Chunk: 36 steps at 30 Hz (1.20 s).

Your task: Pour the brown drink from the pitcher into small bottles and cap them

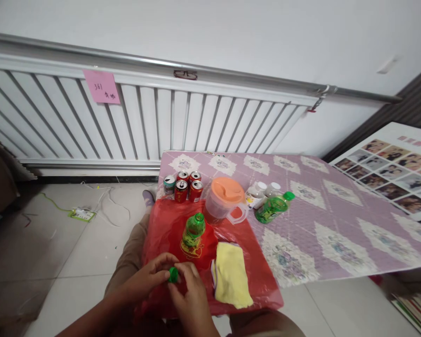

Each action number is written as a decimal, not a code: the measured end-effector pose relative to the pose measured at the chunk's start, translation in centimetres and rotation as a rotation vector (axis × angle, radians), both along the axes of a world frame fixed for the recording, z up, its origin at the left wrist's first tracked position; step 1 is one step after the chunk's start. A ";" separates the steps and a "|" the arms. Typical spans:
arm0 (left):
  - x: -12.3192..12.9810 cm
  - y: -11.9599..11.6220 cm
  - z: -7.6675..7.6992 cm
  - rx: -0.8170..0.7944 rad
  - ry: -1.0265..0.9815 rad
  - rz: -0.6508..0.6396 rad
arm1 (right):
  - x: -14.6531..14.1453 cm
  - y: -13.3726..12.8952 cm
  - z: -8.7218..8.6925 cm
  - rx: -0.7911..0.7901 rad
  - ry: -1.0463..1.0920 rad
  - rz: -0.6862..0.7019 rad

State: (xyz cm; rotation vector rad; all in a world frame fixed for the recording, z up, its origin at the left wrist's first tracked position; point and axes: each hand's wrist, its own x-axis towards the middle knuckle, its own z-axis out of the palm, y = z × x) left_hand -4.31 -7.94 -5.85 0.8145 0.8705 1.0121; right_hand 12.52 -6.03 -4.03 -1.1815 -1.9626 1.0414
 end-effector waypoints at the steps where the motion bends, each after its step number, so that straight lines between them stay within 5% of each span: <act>1: 0.0 0.0 0.0 0.007 0.008 0.000 | 0.0 0.0 0.0 -0.001 -0.005 0.002; 18: -0.9 -0.3 -0.5 0.053 0.160 0.041 | -0.9 0.0 -0.9 0.096 -0.128 0.002; 27: -1.6 -0.4 2.1 0.093 0.721 -0.015 | -1.4 -0.4 -1.0 0.046 -0.305 0.083; 36: -1.9 -0.3 1.5 0.151 0.802 -0.072 | -1.8 -0.8 -1.4 0.059 -0.336 0.126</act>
